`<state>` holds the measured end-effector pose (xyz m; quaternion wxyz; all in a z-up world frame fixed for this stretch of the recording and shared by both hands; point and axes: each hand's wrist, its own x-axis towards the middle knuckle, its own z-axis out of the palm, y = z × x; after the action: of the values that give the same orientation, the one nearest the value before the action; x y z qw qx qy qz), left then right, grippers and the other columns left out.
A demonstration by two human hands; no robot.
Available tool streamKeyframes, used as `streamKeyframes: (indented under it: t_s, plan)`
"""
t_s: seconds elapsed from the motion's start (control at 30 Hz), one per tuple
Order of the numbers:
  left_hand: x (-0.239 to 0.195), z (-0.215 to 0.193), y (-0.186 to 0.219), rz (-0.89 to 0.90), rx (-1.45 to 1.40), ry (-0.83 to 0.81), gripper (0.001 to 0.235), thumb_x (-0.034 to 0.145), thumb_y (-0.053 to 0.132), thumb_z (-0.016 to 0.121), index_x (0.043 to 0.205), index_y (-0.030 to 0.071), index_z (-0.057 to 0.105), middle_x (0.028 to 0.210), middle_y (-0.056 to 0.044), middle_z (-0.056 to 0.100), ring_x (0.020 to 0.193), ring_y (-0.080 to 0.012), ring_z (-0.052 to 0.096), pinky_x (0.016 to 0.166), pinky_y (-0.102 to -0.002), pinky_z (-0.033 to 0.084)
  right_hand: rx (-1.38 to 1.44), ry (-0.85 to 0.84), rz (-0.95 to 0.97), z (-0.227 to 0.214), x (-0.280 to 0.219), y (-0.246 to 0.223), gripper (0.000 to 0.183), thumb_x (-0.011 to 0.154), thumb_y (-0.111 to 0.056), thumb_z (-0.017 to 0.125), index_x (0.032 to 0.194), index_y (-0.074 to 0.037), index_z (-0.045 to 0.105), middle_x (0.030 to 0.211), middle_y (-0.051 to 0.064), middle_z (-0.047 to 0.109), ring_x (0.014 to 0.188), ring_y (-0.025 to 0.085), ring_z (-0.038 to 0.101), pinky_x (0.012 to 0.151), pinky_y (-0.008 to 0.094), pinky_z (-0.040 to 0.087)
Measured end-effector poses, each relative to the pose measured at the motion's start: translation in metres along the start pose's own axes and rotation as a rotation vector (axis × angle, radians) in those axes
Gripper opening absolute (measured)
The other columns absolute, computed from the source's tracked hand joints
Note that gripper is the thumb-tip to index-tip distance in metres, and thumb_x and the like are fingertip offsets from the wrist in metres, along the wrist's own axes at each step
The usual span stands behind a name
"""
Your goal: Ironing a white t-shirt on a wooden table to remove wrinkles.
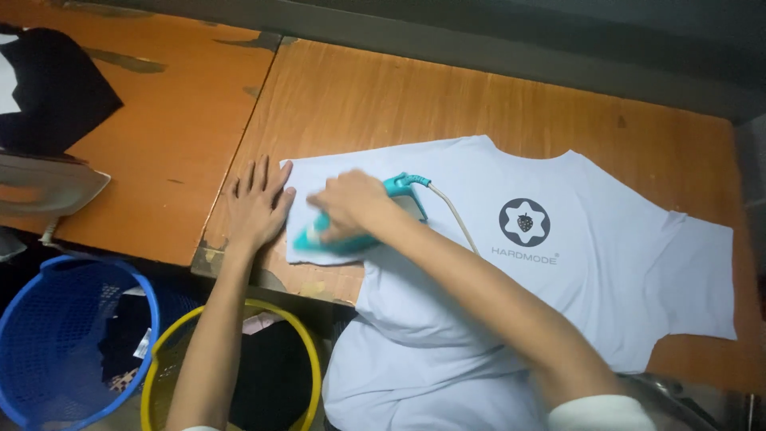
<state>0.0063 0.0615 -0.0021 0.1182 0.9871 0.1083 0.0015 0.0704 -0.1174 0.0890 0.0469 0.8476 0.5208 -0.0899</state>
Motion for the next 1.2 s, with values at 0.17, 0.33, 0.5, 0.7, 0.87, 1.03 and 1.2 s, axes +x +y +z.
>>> streamKeyframes:
  t_s: [0.17, 0.33, 0.5, 0.7, 0.87, 1.03, 1.2]
  plan:
    - [-0.003, 0.000, 0.000, -0.017, -0.002, -0.005, 0.048, 0.089, 0.055, 0.019, 0.134, 0.042, 0.025, 0.146, -0.003, 0.017, 0.135, -0.0240, 0.011, 0.104, -0.047, 0.008, 0.166, -0.042, -0.059, -0.015, -0.019, -0.007, 0.055, 0.061, -0.064, 0.055, 0.086, -0.016, 0.065, 0.077, 0.014, 0.064, 0.079, 0.033, 0.063, 0.071, 0.043, 0.049]
    - [-0.005, -0.002, 0.004, -0.005, -0.026, 0.006, 0.048, 0.090, 0.053, 0.018, 0.135, 0.039, 0.025, 0.146, -0.004, 0.016, 0.135, -0.0257, 0.011, 0.104, -0.047, 0.006, 0.081, 0.038, 0.010, 0.004, -0.006, -0.010, 0.054, 0.072, -0.060, 0.044, 0.085, -0.012, 0.065, 0.074, 0.016, 0.063, 0.076, 0.034, 0.063, 0.070, 0.043, 0.048]
    - [-0.004, -0.004, 0.002, -0.001, -0.011, -0.004, 0.048, 0.090, 0.053, 0.019, 0.136, 0.040, 0.024, 0.146, -0.004, 0.016, 0.134, -0.0260, 0.011, 0.104, -0.047, 0.007, 0.047, 0.044, -0.082, 0.003, -0.017, -0.012, 0.053, 0.068, -0.060, 0.046, 0.082, -0.014, 0.066, 0.071, 0.016, 0.062, 0.073, 0.034, 0.063, 0.068, 0.042, 0.048]
    - [-0.004, 0.001, 0.000, -0.001, -0.004, 0.009, 0.047, 0.090, 0.053, 0.019, 0.135, 0.041, 0.024, 0.146, -0.005, 0.018, 0.134, -0.0257, 0.012, 0.104, -0.047, 0.009, 0.080, 0.077, -0.014, -0.002, -0.017, -0.014, 0.050, 0.071, -0.058, 0.045, 0.076, -0.012, 0.066, 0.067, 0.015, 0.062, 0.069, 0.032, 0.063, 0.065, 0.040, 0.048]
    - [-0.003, 0.002, 0.000, -0.003, -0.018, 0.007, 0.048, 0.089, 0.055, 0.017, 0.135, 0.042, 0.024, 0.146, -0.004, 0.017, 0.135, -0.0247, 0.010, 0.105, -0.047, 0.007, 0.040, 0.085, -0.098, 0.013, -0.018, -0.012, 0.055, 0.066, -0.065, 0.044, 0.075, -0.015, 0.065, 0.068, 0.016, 0.061, 0.070, 0.033, 0.063, 0.065, 0.042, 0.048]
    - [-0.002, 0.002, -0.002, 0.011, 0.012, 0.047, 0.047, 0.089, 0.054, 0.020, 0.134, 0.042, 0.026, 0.145, -0.003, 0.020, 0.134, -0.0239, 0.015, 0.103, -0.047, 0.009, 0.211, 0.062, -0.035, -0.018, -0.036, 0.000, 0.057, 0.067, -0.065, 0.047, 0.073, -0.011, 0.064, 0.069, 0.019, 0.062, 0.072, 0.036, 0.062, 0.067, 0.043, 0.048]
    - [0.000, 0.006, -0.005, 0.007, 0.006, 0.051, 0.047, 0.088, 0.056, 0.019, 0.133, 0.044, 0.026, 0.145, -0.001, 0.019, 0.134, -0.0217, 0.014, 0.103, -0.047, 0.011, 0.307, 0.125, 0.184, -0.058, -0.068, 0.023, 0.058, 0.073, -0.059, 0.048, 0.077, -0.003, 0.065, 0.072, 0.028, 0.060, 0.077, 0.044, 0.060, 0.068, 0.051, 0.047]
